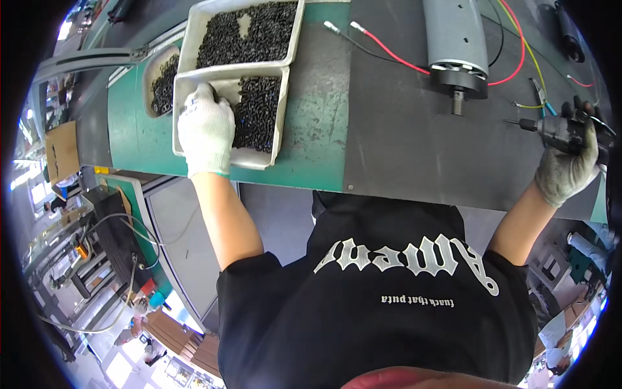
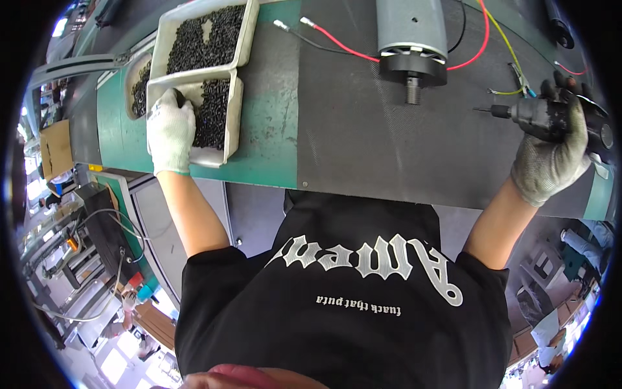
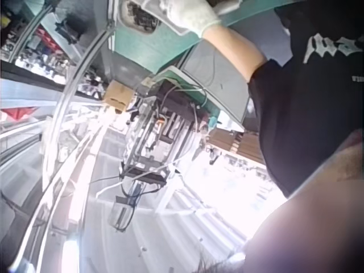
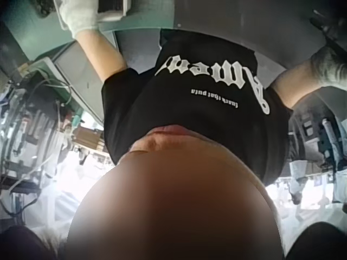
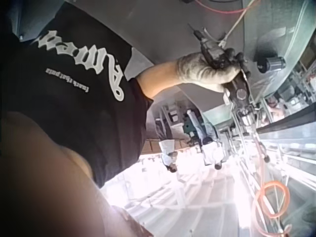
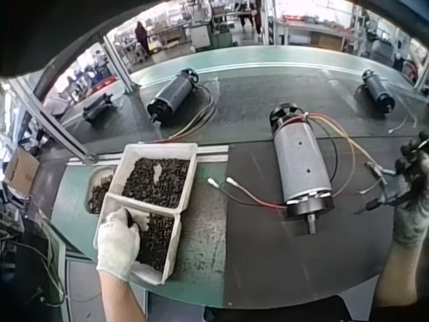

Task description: Assemble electrical motors by attaching fan blades and components using power tools and pliers at a manual workstation.

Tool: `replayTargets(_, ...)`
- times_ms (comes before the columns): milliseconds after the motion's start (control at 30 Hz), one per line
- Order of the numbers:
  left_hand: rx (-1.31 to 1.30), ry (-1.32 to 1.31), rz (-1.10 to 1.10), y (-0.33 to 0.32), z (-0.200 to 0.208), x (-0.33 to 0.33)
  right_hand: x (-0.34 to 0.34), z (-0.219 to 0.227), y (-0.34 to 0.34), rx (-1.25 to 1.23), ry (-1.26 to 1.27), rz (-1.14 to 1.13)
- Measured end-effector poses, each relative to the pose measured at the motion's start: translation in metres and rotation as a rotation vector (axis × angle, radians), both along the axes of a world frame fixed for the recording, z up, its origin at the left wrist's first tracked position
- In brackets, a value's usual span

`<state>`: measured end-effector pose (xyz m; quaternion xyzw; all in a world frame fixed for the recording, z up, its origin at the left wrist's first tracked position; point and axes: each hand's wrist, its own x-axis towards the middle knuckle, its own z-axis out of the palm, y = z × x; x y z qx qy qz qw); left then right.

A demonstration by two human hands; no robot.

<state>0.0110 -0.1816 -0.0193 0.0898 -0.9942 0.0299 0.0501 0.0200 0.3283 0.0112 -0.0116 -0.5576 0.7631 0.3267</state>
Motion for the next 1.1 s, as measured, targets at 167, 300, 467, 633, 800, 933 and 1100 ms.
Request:
replayTargets(167,0.342,0.281,-0.09,0.026,0.037,0.008,0.013,0.005,-0.018,-0.027,-0.008,0.04)
replayTargets(300,1.75,0.26,-0.083,0.092,0.045,0.029,0.015,0.027,-0.049,-0.354,0.164,0.458)
replayTargets(467,2.62,-0.361,-0.178,0.21,0.011,0.049,0.009,0.059,-0.099,-0.543,0.298,0.717)
replayTargets(633,3.081,-0.69,-0.019,0.247,-0.008,0.046,0.058,0.001,-0.057,-0.154,0.165,0.109)
replayTargets(800,2.92,-0.594,0.067,0.25,-0.005,0.057,0.06,0.011,-0.068,-0.149,0.133,0.164)
replayTargets(933,2.488,-0.542,0.013,0.247,-0.006,0.057,0.06,0.019,-0.066,-0.15,0.101,0.219)
replayTargets(1100,1.923,-0.423,-0.342,0.239,-0.013,0.041,0.044,0.021,-0.068,-0.148,0.062,0.286)
